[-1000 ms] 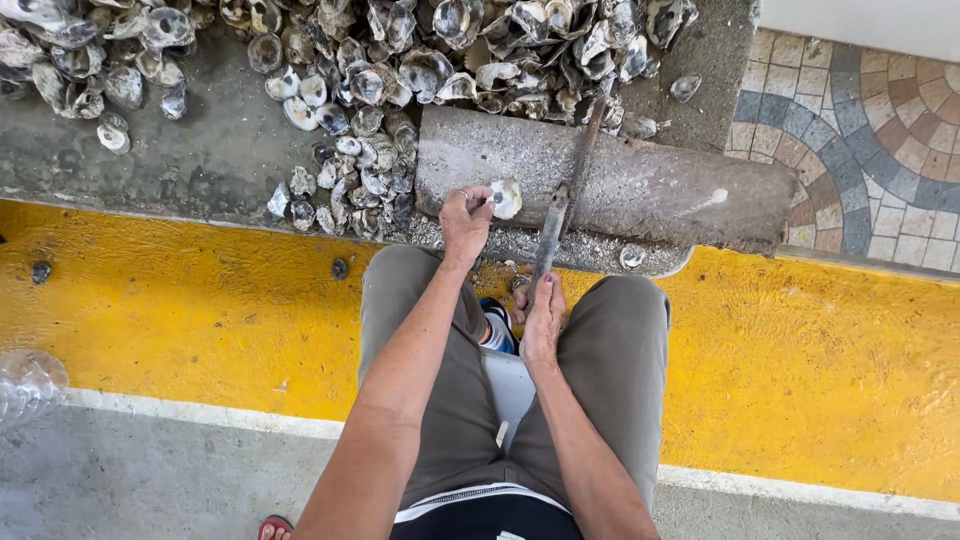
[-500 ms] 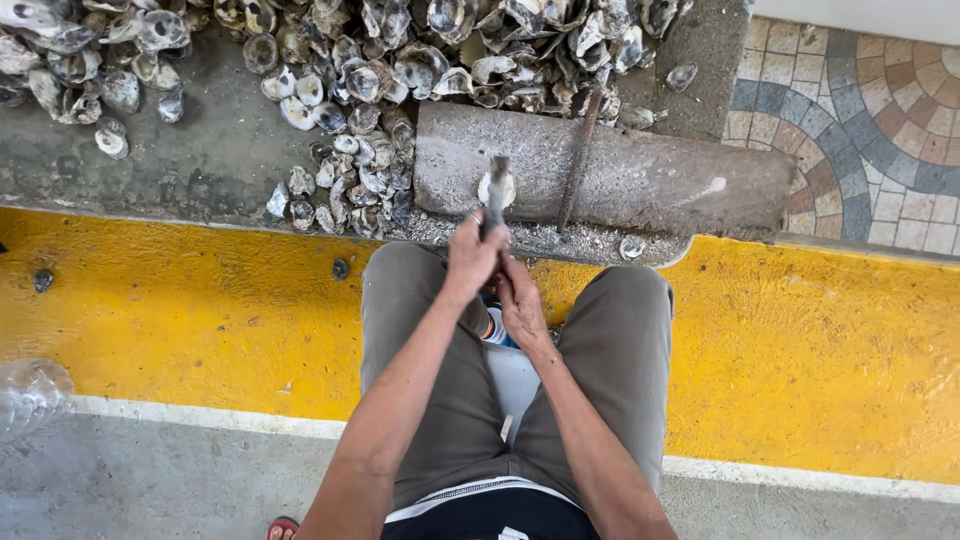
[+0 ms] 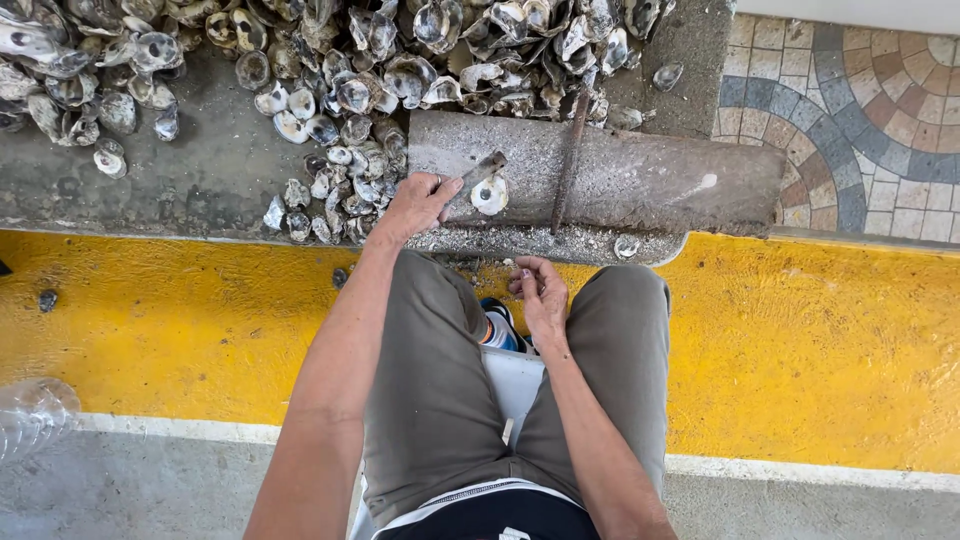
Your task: The person sits on a low stool in front of a concrete bench piled with oysters. They pick oyster shells from the pile, place one on a stone block, and use a knife to pry the shells open, setting opened shells aside and continuing with the next one.
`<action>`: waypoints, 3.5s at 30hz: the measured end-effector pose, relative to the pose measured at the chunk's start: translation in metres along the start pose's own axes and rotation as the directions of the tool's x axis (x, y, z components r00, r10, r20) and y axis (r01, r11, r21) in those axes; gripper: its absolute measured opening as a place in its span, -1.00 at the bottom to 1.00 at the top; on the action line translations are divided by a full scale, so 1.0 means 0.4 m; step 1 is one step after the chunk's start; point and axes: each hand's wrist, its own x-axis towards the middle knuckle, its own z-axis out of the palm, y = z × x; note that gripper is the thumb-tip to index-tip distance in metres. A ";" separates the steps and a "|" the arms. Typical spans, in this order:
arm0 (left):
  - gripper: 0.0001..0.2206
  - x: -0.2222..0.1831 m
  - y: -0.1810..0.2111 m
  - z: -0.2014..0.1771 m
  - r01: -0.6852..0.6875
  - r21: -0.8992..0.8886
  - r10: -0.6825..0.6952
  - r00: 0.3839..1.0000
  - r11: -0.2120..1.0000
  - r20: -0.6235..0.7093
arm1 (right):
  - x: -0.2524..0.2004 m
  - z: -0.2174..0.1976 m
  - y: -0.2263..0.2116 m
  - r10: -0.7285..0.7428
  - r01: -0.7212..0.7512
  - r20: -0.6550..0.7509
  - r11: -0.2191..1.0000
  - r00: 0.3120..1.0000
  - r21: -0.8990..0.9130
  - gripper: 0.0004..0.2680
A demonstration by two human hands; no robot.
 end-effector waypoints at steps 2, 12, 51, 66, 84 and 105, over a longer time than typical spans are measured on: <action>-0.62 0.021 -0.030 0.008 -0.024 0.030 0.024 1.000 0.999 -0.012 | 0.000 -0.003 0.001 0.015 -0.015 -0.013 1.000 1.000 -0.002 -0.84; -0.64 0.064 -0.089 0.020 -0.101 0.097 0.110 0.990 0.990 -0.092 | 0.010 0.010 -0.026 0.077 -0.078 -0.041 0.996 0.996 -0.042 -0.83; -0.53 -0.006 -0.035 0.037 -0.111 0.268 0.190 0.939 0.957 -0.287 | 0.365 -0.121 -0.130 0.310 -0.296 -0.035 0.931 0.950 0.212 -0.85; -0.51 0.000 -0.039 0.039 -0.101 0.297 0.185 0.944 0.950 -0.272 | 0.054 0.007 -0.203 -0.322 0.288 0.003 0.844 0.947 -0.453 -0.78; -0.52 -0.007 -0.034 0.039 -0.104 0.336 0.198 0.945 0.936 -0.261 | 0.063 0.020 -0.198 -0.635 0.582 0.163 0.534 0.755 -0.614 -0.56; -0.52 0.059 -0.120 0.060 -0.083 0.188 0.131 0.957 0.979 -0.257 | 0.202 -0.050 -0.073 -0.405 0.305 0.064 0.568 0.912 -0.764 -0.39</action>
